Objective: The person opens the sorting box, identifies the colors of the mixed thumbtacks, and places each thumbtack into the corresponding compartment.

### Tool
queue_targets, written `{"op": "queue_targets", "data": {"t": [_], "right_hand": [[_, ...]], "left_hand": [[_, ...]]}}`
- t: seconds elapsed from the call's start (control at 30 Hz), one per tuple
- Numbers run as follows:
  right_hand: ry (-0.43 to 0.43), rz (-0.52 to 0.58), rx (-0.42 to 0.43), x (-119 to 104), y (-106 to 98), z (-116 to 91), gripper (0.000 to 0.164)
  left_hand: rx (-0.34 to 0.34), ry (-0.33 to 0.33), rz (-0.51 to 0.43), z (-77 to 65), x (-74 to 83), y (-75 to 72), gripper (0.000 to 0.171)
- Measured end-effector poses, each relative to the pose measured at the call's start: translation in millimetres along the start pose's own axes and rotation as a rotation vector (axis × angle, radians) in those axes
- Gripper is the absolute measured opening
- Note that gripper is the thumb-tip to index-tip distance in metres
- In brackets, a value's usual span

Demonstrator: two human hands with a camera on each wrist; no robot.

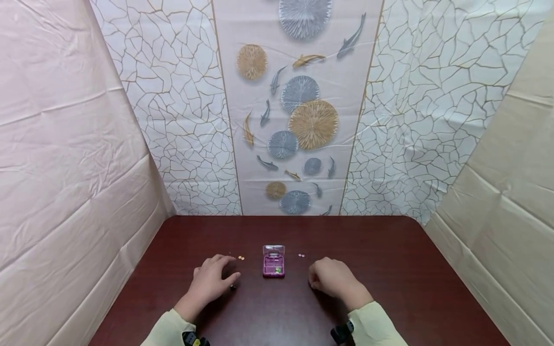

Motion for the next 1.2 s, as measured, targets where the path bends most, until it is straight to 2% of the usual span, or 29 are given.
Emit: {"op": "queue_targets", "data": {"t": [0.37, 0.6, 0.97, 1.2], "right_hand": [[0.027, -0.026, 0.035, -0.9, -5.6, 7.9, 0.022], [0.028, -0.025, 0.055, -10.9, -6.0, 18.6, 0.021], [-0.002, -0.02, 0.132, -25.2, 7.6, 39.1, 0.02], [-0.002, -0.003, 0.154, -33.9, 6.2, 50.9, 0.011]], "left_hand": [[0.008, 0.0, 0.003, 1.5, 1.3, 0.4, 0.05], [0.011, -0.005, 0.005, 1.5, -0.4, 0.7, 0.051], [-0.02, -0.014, 0.002, -1.8, -5.6, 2.9, 0.047], [-0.033, -0.009, -0.01, 0.6, -2.6, -1.0, 0.046]]}}
Point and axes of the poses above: each hand's wrist, its own z-axis towards the middle knuckle, its own y-axis out of the palm, x = y × z, the point moved 1 cm from there along z, towards the middle knuckle, and after that the axes turned 3 degrees about -z, right-handed, at the moved point
